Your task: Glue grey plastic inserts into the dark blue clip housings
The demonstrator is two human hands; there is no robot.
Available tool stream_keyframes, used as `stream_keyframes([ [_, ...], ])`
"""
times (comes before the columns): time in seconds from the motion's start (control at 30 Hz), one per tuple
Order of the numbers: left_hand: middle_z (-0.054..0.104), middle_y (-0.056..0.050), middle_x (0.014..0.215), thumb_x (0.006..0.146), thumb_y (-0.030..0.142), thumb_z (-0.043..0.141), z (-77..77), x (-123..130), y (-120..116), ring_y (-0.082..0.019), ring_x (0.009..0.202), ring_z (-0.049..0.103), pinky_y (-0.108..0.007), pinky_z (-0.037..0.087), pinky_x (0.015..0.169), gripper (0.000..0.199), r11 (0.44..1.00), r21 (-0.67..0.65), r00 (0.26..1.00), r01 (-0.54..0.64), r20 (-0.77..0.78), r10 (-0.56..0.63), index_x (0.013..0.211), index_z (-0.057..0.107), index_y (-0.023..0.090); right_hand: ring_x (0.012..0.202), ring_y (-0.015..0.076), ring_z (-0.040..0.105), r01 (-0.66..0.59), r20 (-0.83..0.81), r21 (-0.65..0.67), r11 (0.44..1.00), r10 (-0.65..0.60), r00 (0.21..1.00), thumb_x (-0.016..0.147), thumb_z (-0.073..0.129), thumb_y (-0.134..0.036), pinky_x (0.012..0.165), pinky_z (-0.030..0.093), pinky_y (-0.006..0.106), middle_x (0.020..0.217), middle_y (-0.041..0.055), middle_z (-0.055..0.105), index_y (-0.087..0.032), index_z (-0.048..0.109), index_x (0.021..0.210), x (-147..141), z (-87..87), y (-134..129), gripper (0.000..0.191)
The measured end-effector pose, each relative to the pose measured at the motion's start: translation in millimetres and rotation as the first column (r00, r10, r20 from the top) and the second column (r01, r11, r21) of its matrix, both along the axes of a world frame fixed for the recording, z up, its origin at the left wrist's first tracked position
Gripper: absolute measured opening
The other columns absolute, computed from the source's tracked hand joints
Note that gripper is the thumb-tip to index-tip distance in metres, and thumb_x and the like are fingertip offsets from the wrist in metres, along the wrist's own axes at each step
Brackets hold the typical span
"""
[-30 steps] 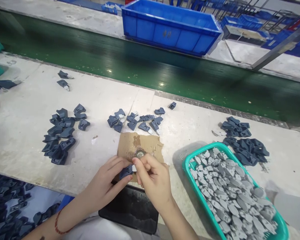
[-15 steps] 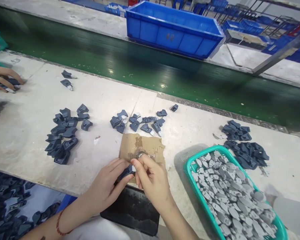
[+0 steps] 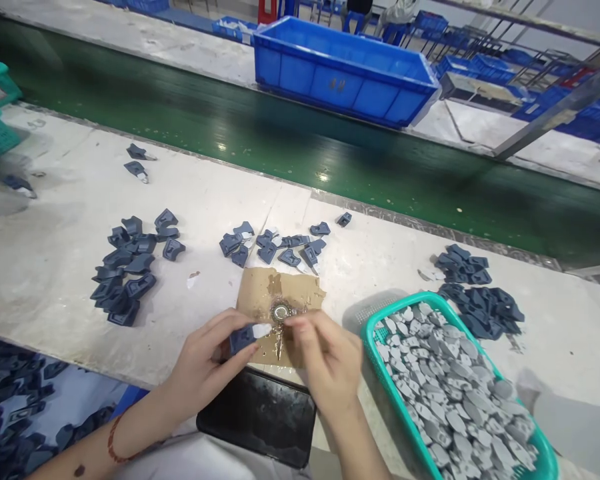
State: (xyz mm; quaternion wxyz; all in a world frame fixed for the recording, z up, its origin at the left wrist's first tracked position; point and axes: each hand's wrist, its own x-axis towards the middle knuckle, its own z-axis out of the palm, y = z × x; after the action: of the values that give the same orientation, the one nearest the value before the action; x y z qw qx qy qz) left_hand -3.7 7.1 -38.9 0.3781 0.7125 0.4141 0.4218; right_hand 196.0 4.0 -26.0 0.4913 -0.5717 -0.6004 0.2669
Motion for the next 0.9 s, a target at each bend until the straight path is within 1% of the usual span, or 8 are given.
stream_keyframes([
  [0.07,0.071,-0.004,0.102,0.1,0.017,0.066,-2.5,0,1,-0.015,0.088,0.07,-0.021,0.055,0.069,0.017,0.992,-0.066,0.991,-0.111,0.063,0.115,0.115,0.07,0.022,0.057,0.014,0.057,0.288,0.01,0.174,0.942,-0.294,0.956,0.099,0.061,-0.026,0.057,0.043,0.028,0.062,-0.0009,0.062,-0.021,0.076,0.081,8,1.7,2,0.025],
  [0.17,0.07,-0.005,0.111,0.099,0.023,0.067,-9.3,-1,4,-0.017,0.098,0.071,-0.023,0.06,0.077,0.022,0.944,-0.204,0.937,-0.26,0.185,0.298,0.12,0.073,0.025,0.056,0.0183,0.052,0.682,-0.111,0.359,0.637,-0.697,0.709,0.093,0.057,-0.025,0.058,0.042,0.035,0.066,0.0018,0.06,-0.021,0.07,0.074,19,8.9,6,0.024],
  [0.23,0.069,-0.008,0.121,0.099,0.029,0.068,-14.7,-1,5,-0.02,0.105,0.072,-0.03,0.062,0.089,0.036,0.887,-0.338,0.876,-0.315,0.257,0.408,0.135,0.067,0.025,0.06,0.0214,0.054,0.788,-0.132,0.33,0.519,-0.802,0.583,0.091,0.056,-0.028,0.06,0.043,0.038,0.071,0.0034,0.06,-0.023,0.067,0.078,29,14.4,6,0.018],
  [0.37,0.06,-0.017,0.149,0.099,0.039,0.068,-22.8,0,6,-0.029,0.138,0.062,-0.047,0.05,0.119,0.085,0.837,-0.486,0.869,-0.25,0.268,0.415,0.169,0.023,0.024,0.081,0.0279,0.063,0.755,0.267,-0.11,0.646,-0.713,0.649,0.089,0.058,-0.039,0.071,0.046,0.041,0.097,0.0079,0.068,-0.023,0.065,0.102,54,18.4,1,0.022],
  [0.47,0.031,-0.016,0.174,0.102,0.041,0.063,-24.4,1,4,-0.032,0.155,0.044,-0.05,0.043,0.126,0.086,0.886,-0.426,0.933,-0.184,0.209,0.294,0.171,0.015,0.028,0.085,0.0306,0.064,0.706,0.496,-0.372,0.603,-0.514,0.7,0.09,0.051,-0.042,0.07,0.042,0.04,0.108,0.0096,0.07,-0.025,0.058,0.114,67,18.0,0,0.029],
  [0.53,0.024,-0.012,0.178,0.104,0.039,0.059,-23.8,0,4,-0.031,0.158,0.039,-0.05,0.043,0.126,0.076,0.914,-0.371,0.955,-0.162,0.174,0.24,0.17,0.02,0.032,0.083,0.0313,0.062,0.714,0.585,-0.423,0.558,-0.434,0.685,0.09,0.049,-0.04,0.068,0.041,0.039,0.107,0.0103,0.071,-0.026,0.053,0.117,70,19.2,1,0.031],
  [0.67,0.033,-0.008,0.174,0.106,0.03,0.055,-21.2,-3,5,-0.028,0.159,0.036,-0.051,0.044,0.125,0.058,0.945,-0.217,0.954,-0.243,0.122,0.274,0.161,0.037,0.038,0.08,0.0313,0.062,0.695,0.649,-0.49,0.526,-0.312,0.694,0.089,0.047,-0.042,0.068,0.041,0.039,0.1,0.0112,0.07,-0.026,0.052,0.109,70,24.2,3,0.026],
  [0.9,0.052,-0.007,0.154,0.105,0.021,0.054,-10.2,-8,5,-0.025,0.147,0.049,-0.05,0.042,0.123,0.035,0.917,0.001,0.917,-0.399,0.027,0.398,0.137,0.055,0.034,0.078,0.0307,0.066,0.696,0.598,-0.483,0.531,-0.381,0.705,0.076,0.053,-0.044,0.066,0.044,0.039,0.093,0.011,0.07,-0.025,0.054,0.094,74,22.6,7,0.026],
])
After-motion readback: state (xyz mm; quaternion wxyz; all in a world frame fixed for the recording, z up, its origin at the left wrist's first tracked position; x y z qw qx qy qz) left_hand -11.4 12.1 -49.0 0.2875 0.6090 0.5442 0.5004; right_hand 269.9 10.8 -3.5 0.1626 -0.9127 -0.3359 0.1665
